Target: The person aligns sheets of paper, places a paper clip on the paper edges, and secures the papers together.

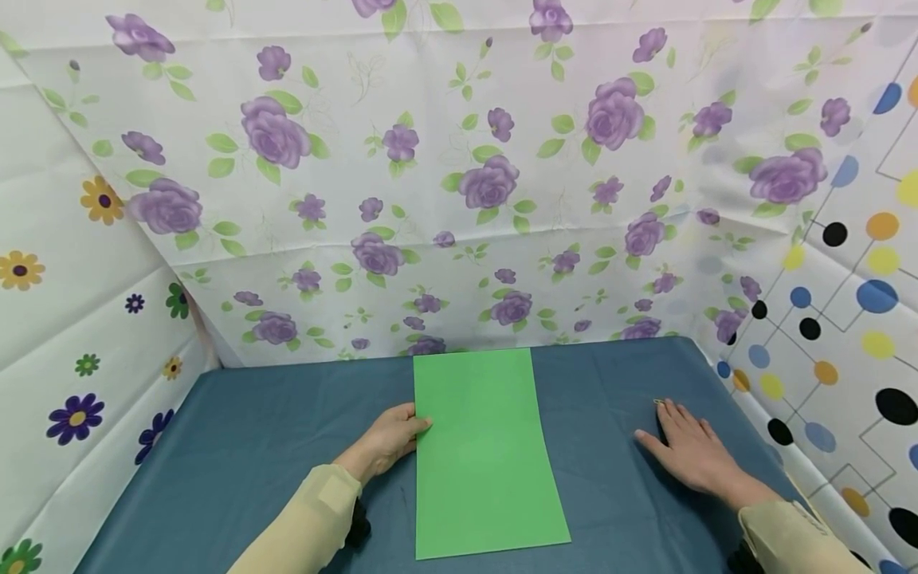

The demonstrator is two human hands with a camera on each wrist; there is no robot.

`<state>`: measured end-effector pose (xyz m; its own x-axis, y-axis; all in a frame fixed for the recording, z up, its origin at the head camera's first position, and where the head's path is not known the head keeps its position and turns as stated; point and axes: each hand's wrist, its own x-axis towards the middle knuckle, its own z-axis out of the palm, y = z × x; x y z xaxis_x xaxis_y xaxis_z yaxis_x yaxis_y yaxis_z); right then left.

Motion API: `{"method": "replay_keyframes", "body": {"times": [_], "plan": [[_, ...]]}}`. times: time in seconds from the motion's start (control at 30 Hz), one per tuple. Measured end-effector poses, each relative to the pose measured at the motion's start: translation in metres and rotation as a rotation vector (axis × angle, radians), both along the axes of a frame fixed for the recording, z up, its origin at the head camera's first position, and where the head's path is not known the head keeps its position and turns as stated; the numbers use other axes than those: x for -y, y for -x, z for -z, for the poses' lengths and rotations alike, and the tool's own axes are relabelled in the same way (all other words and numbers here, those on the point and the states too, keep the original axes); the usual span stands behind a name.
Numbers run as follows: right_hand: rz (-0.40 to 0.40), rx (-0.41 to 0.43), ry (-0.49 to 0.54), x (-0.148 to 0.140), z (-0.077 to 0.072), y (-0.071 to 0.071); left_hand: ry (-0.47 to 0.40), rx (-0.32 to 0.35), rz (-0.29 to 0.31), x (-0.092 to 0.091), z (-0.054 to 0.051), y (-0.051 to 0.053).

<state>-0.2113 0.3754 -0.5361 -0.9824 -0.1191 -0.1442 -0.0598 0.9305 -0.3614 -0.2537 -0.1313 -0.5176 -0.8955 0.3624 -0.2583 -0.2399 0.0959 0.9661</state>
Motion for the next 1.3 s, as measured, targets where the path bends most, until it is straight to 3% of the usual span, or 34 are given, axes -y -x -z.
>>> {"method": "replay_keyframes", "body": {"times": [0.33,0.6,0.87,1.3], "plan": [[-0.013,-0.007,-0.006,0.002,0.002,0.003,0.0,0.001,-0.001,0.0,-0.001,0.0],[-0.05,-0.06,-0.014,0.013,0.001,0.003,0.006,-0.003,-0.008,0.0,-0.001,-0.001],[-0.089,-0.11,-0.005,0.029,-0.002,0.0,0.001,-0.001,-0.008,0.0,0.001,0.0],[-0.131,-0.122,-0.007,0.057,-0.006,0.003,-0.004,-0.001,-0.006,0.0,0.001,0.0]]}}
